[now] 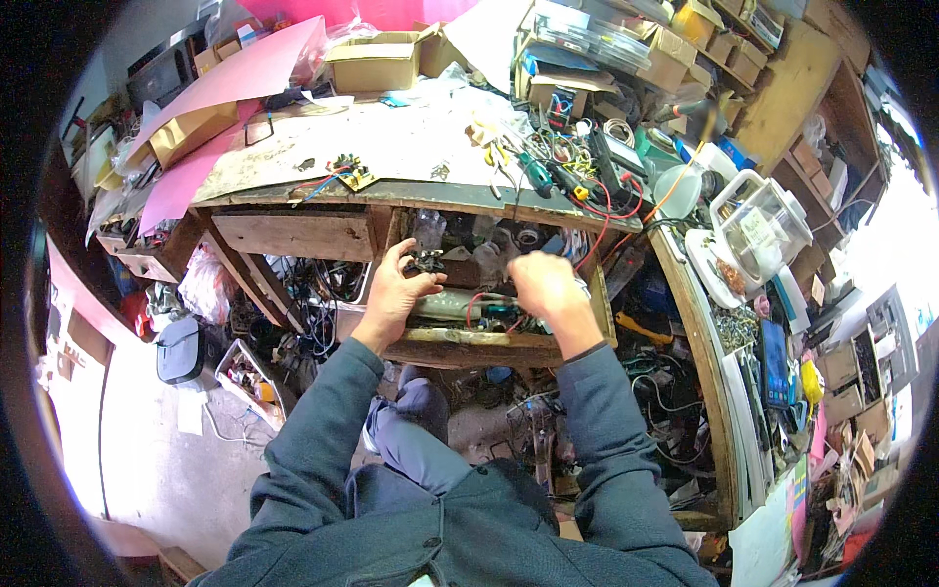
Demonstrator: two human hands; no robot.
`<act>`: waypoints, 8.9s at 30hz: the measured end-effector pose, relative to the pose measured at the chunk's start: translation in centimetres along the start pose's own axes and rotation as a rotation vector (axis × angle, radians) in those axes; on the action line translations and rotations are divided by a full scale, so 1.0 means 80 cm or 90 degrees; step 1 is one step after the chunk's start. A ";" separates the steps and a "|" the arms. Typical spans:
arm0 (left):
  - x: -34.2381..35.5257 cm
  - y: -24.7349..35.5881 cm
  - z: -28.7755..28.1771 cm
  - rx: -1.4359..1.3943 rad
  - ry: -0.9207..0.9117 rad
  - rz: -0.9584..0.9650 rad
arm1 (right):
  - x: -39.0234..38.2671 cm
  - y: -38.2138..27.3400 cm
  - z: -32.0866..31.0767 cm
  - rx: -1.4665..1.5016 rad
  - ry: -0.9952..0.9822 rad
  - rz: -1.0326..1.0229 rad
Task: The person uses a soldering iron to work on a small electronic component held in their left hand. They repeatedly apply heat to the component's terminals and adjust wires. The person also uses pliers to manipulate the component and wires.
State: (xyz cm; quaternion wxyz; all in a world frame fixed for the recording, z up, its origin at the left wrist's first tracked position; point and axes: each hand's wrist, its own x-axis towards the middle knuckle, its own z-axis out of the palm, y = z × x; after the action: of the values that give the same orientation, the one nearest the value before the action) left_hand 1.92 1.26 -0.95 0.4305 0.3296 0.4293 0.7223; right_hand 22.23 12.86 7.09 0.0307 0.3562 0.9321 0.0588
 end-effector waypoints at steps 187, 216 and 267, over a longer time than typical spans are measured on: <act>-0.022 0.002 0.004 0.303 -0.026 0.279 | 0.016 -0.081 0.054 0.621 0.460 -0.237; -0.008 0.008 -0.007 0.018 -0.112 0.027 | 0.019 -0.065 0.066 1.094 0.189 -0.086; -0.032 0.006 0.015 0.500 0.001 0.427 | 0.040 -0.024 0.025 0.784 0.167 0.123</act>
State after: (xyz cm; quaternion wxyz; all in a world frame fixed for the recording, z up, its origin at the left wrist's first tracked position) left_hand 3.82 -0.80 -0.30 0.0183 0.5853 0.5394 0.6051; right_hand 18.78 13.72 4.83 -0.2996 0.3805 0.7548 -0.4424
